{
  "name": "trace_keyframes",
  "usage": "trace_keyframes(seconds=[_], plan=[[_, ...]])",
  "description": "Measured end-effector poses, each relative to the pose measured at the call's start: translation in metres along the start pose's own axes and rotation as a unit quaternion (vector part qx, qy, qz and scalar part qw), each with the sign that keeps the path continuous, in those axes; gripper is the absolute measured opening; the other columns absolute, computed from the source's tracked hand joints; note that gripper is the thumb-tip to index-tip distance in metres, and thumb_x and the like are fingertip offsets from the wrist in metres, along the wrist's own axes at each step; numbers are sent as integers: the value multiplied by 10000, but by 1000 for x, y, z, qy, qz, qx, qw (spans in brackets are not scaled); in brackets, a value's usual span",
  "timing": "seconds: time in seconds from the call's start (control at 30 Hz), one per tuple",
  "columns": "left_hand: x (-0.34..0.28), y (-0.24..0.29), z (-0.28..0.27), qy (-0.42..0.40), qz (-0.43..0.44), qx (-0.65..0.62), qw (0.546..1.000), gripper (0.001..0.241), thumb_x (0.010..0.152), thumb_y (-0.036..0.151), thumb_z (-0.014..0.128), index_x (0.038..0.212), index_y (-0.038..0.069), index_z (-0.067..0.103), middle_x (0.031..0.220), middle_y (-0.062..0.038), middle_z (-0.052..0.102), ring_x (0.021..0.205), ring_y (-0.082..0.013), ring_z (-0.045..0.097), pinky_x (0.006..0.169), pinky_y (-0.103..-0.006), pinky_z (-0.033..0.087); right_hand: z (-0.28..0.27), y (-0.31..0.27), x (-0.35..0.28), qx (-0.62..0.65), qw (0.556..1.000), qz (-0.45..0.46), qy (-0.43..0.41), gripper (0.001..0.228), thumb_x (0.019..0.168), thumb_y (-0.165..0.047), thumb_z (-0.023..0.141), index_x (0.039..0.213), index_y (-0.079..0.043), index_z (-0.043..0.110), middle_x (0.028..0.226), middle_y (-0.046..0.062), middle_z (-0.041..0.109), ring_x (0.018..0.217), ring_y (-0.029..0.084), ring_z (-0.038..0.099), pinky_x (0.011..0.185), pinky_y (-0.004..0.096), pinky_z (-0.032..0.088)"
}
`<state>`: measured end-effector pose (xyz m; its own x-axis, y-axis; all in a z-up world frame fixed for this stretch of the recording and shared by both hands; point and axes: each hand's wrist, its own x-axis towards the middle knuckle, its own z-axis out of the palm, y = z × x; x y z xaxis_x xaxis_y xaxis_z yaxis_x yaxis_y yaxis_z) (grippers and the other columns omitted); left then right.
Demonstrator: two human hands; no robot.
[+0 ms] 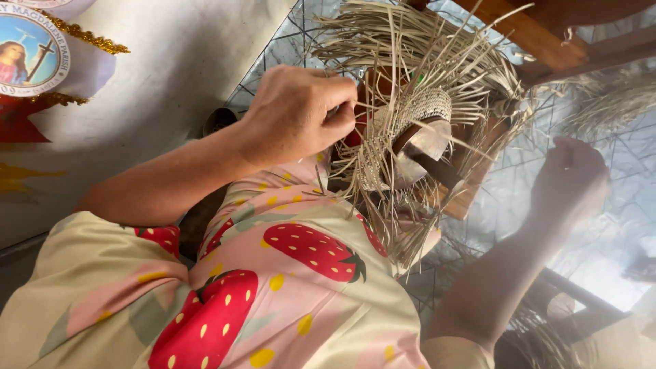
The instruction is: A person is weaving a straw hat, meticulously tucking in loose fibers to finish the brim.
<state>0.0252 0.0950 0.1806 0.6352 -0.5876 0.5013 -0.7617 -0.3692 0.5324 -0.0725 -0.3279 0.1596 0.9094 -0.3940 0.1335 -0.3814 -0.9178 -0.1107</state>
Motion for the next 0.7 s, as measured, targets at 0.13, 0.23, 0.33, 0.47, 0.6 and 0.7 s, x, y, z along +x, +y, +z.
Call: trace_keyframes(seconds=[0.13, 0.23, 0.33, 0.47, 0.6, 0.7], plan=[[-4, 6, 24, -2, -37, -45, 998, 260, 893, -58, 652, 700, 116, 638, 545, 44, 591, 452, -80, 548, 367, -255, 357, -34, -90, -31, 185, 945, -250, 100, 257, 1006, 209, 750, 1195, 37, 778, 1217, 152, 721, 1195, 306, 622, 1022, 449, 511], [0, 10, 33, 3, -53, -88, 995, 270, 906, -61, 647, 686, 94, 627, 521, 35, 562, 435, -80, 520, 357, -268, 319, -27, -129, -32, 198, 886, -404, 111, 238, 987, 114, 844, 1184, 7, 764, 1211, 124, 722, 1164, 301, 619, 1094, 451, 415], [-7, 7, 36, -24, -106, -193, 975, 248, 973, 7, 627, 745, 105, 629, 540, 6, 562, 468, -116, 533, 440, -282, 386, 1, -130, -31, 185, 875, -434, 109, 119, 1028, -70, 864, 1143, -66, 835, 1075, 84, 790, 986, 303, 688, 956, 448, 477], [-32, -10, 46, -170, -219, -461, 843, 235, 1104, 118, 527, 1068, -9, 720, 750, -114, 653, 664, -189, 637, 654, -305, 572, 30, -123, -25, 295, 883, -365, -7, 174, 989, 93, 811, 1098, -40, 837, 1035, 154, 701, 860, 419, 703, 775, 477, 588], [-70, -87, 117, -266, -279, -426, 819, 458, 1173, 303, 392, 1111, -49, 679, 706, -92, 548, 636, -190, 562, 663, -368, 562, 46, -121, -18, 387, 853, -326, -127, 296, 948, 168, 767, 1161, -30, 821, 1082, 164, 592, 900, 373, 667, 837, 516, 579], [-80, -123, 152, -337, -327, -327, 820, 755, 1114, 603, 346, 1339, -52, 647, 926, -206, 664, 887, -331, 687, 906, -443, 559, 53, -128, -20, 385, 844, -322, -189, 271, 924, 88, 809, 1105, -110, 845, 987, 134, 703, 865, 395, 721, 791, 466, 567]])
